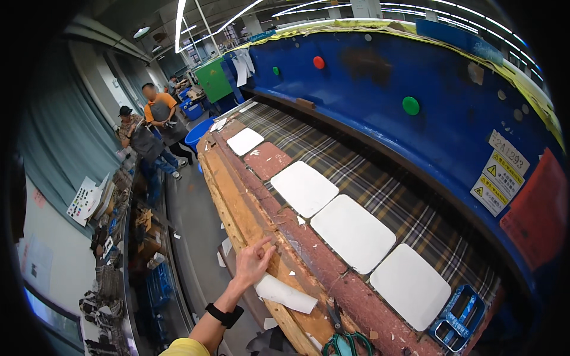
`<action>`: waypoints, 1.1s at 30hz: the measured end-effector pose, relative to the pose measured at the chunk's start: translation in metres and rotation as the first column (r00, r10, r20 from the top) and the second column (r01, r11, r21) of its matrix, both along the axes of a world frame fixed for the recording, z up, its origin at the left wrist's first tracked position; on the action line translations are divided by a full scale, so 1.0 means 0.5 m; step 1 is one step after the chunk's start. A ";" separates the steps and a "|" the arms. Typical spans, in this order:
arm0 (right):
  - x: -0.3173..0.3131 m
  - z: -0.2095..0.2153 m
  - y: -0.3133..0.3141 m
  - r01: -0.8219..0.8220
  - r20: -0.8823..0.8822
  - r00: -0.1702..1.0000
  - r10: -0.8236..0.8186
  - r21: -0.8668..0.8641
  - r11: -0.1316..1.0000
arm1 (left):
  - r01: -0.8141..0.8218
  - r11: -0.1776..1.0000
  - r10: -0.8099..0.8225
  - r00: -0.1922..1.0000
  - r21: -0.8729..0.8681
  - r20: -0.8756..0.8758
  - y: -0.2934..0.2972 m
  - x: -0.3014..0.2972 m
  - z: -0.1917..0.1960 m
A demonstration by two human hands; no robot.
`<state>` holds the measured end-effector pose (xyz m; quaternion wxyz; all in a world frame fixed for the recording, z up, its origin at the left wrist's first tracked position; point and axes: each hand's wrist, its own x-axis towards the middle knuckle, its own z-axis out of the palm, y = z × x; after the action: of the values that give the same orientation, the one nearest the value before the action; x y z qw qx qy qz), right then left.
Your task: The person assembles plaid fabric pouches using a blue plastic template and white rectangular inserts. They place the template on a wooden board, position the fabric and inserts, and then fold the fabric over the inserts to form pouches. The person handles the items one at a time, occasionally interacting with a coworker.
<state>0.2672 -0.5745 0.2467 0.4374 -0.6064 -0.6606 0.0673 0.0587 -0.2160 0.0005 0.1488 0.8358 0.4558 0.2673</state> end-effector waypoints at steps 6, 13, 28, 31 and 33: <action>0.007 0.005 0.067 -0.134 0.020 0.991 0.135 -0.039 0.990 | 0.011 1.000 -0.010 0.999 0.000 0.040 0.000 0.022 0.005; 0.007 0.007 0.109 -0.228 0.020 0.973 0.230 -0.068 0.971 | 0.004 1.000 -0.004 0.999 -0.008 0.033 0.001 0.012 0.000; -0.004 0.005 0.158 -0.333 0.012 0.942 0.336 -0.106 0.937 | 0.010 0.999 -0.013 0.996 0.033 0.089 0.004 0.009 -0.009; -0.005 0.004 0.168 -0.351 0.007 0.935 0.354 -0.113 0.930 | 0.015 0.999 -0.019 0.994 0.035 0.105 0.008 0.007 -0.012; -0.004 0.003 0.170 -0.344 0.003 0.938 0.346 -0.121 0.931 | 0.030 0.999 -0.036 0.991 0.045 0.128 0.008 0.016 -0.010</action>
<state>0.2652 -0.4897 0.2482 0.3740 -0.5067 -0.7568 0.1749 0.0667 -0.2121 -0.0044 0.1646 0.8271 0.4257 0.3279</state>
